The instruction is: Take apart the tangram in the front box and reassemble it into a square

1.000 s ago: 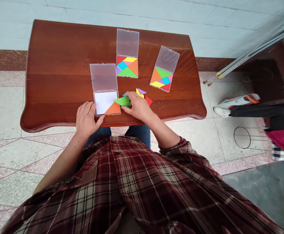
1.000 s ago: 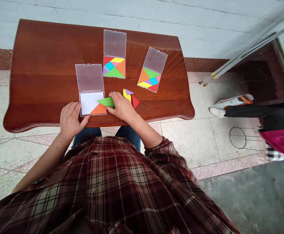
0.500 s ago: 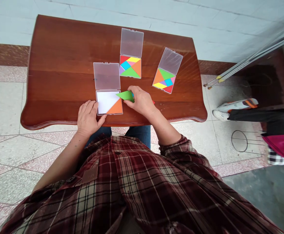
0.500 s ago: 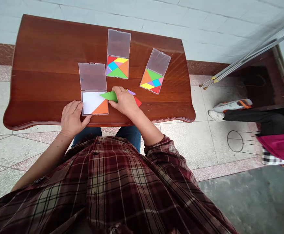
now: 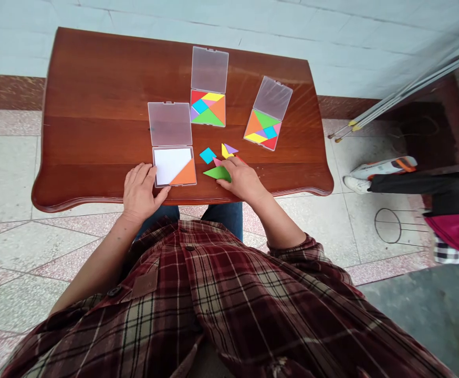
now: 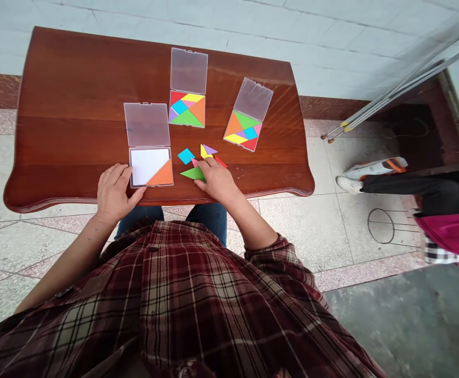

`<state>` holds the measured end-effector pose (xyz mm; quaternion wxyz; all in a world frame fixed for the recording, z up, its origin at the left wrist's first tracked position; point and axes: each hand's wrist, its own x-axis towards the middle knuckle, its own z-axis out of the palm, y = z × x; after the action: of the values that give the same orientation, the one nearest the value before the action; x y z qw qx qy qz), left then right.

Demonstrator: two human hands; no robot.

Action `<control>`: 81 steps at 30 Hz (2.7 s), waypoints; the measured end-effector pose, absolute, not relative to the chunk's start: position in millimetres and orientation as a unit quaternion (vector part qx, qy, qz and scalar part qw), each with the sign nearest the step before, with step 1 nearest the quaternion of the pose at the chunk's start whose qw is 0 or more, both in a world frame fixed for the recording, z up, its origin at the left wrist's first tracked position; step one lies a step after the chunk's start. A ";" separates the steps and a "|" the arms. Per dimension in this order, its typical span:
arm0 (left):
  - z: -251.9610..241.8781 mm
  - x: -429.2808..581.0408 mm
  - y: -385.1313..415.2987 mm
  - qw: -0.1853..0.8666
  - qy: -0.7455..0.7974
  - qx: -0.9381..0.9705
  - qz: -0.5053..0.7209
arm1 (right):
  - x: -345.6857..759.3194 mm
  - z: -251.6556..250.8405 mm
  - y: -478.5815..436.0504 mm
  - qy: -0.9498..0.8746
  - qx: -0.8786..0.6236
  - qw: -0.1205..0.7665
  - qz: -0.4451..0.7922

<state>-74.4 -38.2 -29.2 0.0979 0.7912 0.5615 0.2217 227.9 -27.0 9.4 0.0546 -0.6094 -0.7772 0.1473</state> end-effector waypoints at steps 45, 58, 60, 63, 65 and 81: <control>35.0 -17.7 9.1 0.782 0.459 0.321 0.273 | 172.9 2.6 10.7 -0.613 -0.406 0.366 0.570; 34.2 -33.3 7.0 0.612 0.573 0.456 0.299 | 172.9 10.0 37.1 -0.619 -0.473 0.257 0.571; 29.0 -30.3 5.6 0.566 0.589 0.506 0.277 | 170.9 8.9 39.2 -0.640 -0.489 0.244 0.540; 17.4 -24.3 3.9 0.500 0.587 0.579 0.265 | 169.5 5.4 46.0 -0.660 -0.491 0.246 0.512; 9.6 -22.5 4.0 0.468 0.578 0.616 0.260 | 170.2 2.9 52.9 -0.672 -0.486 0.252 0.499; 4.2 -19.4 0.1 0.343 0.606 0.693 0.187 | 169.9 -3.4 67.8 -0.795 -0.454 0.148 0.374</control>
<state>-19.4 0.1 4.2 0.3426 0.6934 0.6057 0.1868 169.9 67.8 -3.4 0.1478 -0.4539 -0.7954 0.3735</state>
